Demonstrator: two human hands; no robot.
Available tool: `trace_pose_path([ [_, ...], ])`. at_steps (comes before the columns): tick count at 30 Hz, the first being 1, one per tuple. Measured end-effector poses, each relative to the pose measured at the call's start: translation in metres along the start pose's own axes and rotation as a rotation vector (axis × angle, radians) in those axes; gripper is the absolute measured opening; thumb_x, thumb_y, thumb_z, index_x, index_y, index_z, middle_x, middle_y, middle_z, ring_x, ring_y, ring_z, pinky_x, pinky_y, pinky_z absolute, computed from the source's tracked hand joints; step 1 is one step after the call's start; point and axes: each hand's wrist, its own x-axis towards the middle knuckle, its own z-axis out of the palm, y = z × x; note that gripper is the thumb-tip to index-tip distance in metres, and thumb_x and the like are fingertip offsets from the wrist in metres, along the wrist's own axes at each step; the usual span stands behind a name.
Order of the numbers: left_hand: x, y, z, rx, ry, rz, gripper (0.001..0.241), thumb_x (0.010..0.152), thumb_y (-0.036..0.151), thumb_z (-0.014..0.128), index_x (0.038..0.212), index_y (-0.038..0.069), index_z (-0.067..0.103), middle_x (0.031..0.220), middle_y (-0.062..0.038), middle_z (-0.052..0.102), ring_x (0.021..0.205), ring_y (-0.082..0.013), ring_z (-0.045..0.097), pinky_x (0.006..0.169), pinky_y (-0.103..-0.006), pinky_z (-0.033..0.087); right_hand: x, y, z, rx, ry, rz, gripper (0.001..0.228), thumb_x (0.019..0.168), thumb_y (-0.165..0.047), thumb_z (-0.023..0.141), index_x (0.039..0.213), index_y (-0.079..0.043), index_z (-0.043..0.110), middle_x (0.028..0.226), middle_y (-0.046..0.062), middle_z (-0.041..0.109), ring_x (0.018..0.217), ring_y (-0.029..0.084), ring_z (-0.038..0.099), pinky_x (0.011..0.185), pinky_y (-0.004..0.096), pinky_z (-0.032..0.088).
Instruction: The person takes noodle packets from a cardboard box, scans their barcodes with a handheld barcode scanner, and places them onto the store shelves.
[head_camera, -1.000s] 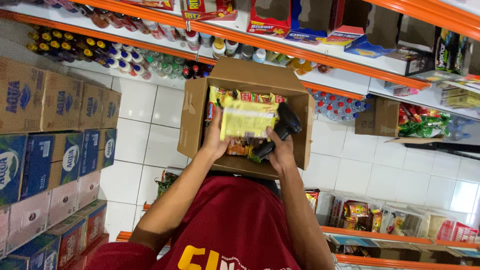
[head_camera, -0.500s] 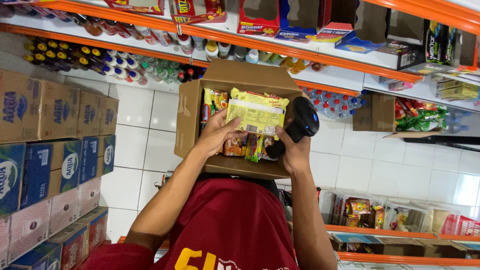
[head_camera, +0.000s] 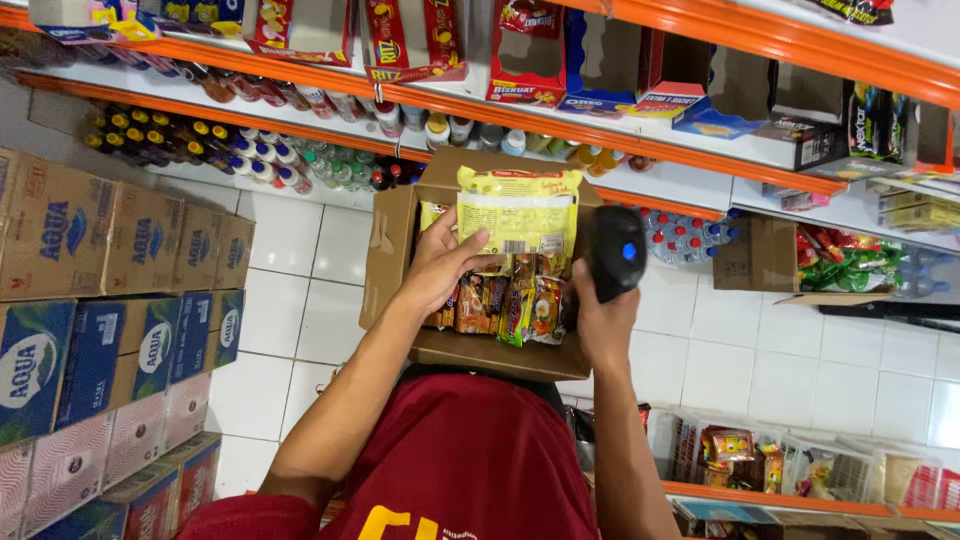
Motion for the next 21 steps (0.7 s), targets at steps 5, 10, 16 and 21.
trace_pose_path([
  [5, 0.006, 0.001, 0.005, -0.06, 0.04, 0.007, 0.051, 0.1, 0.009, 0.064, 0.147, 0.003, 0.044, 0.135, -0.014, 0.064, 0.116, -0.0234, 0.068, 0.097, -0.0428, 0.063, -0.022, -0.003, 0.016, -0.12, -0.112, 0.178, 0.023, 0.091, -0.018, 0.075, 0.11, -0.007, 0.072, 0.071, 0.004, 0.066, 0.061, 0.012, 0.063, 0.056, 0.029, 0.051],
  [10, 0.011, -0.006, 0.002, -0.096, 0.04, 0.002, 0.052, 0.099, 0.011, 0.066, 0.146, 0.002, 0.045, 0.134, -0.015, 0.065, 0.115, -0.0242, 0.07, 0.097, -0.0431, 0.063, -0.034, 0.005, 0.029, -0.086, -0.242, -0.092, 0.026, 0.088, -0.013, 0.08, 0.109, -0.002, 0.07, 0.084, 0.002, 0.072, 0.069, 0.008, 0.063, 0.062, 0.025, 0.053],
  [16, 0.012, -0.009, 0.002, -0.11, 0.041, 0.01, 0.054, 0.099, 0.01, 0.067, 0.147, 0.004, 0.046, 0.133, -0.015, 0.066, 0.114, -0.0232, 0.07, 0.095, -0.0403, 0.062, -0.035, 0.006, 0.031, -0.032, -0.274, 0.154, 0.017, 0.087, -0.013, 0.078, 0.099, -0.002, 0.071, 0.072, 0.002, 0.069, 0.06, 0.009, 0.064, 0.055, 0.027, 0.052],
  [21, 0.012, -0.006, 0.003, -0.14, 0.029, 0.019, 0.055, 0.097, 0.01, 0.068, 0.147, 0.004, 0.044, 0.132, -0.014, 0.066, 0.113, -0.0226, 0.069, 0.095, -0.0408, 0.062, -0.038, 0.012, 0.036, 0.017, -0.286, 0.147, 0.015, 0.09, -0.013, 0.076, 0.099, -0.002, 0.072, 0.071, 0.001, 0.067, 0.059, 0.009, 0.062, 0.055, 0.027, 0.05],
])
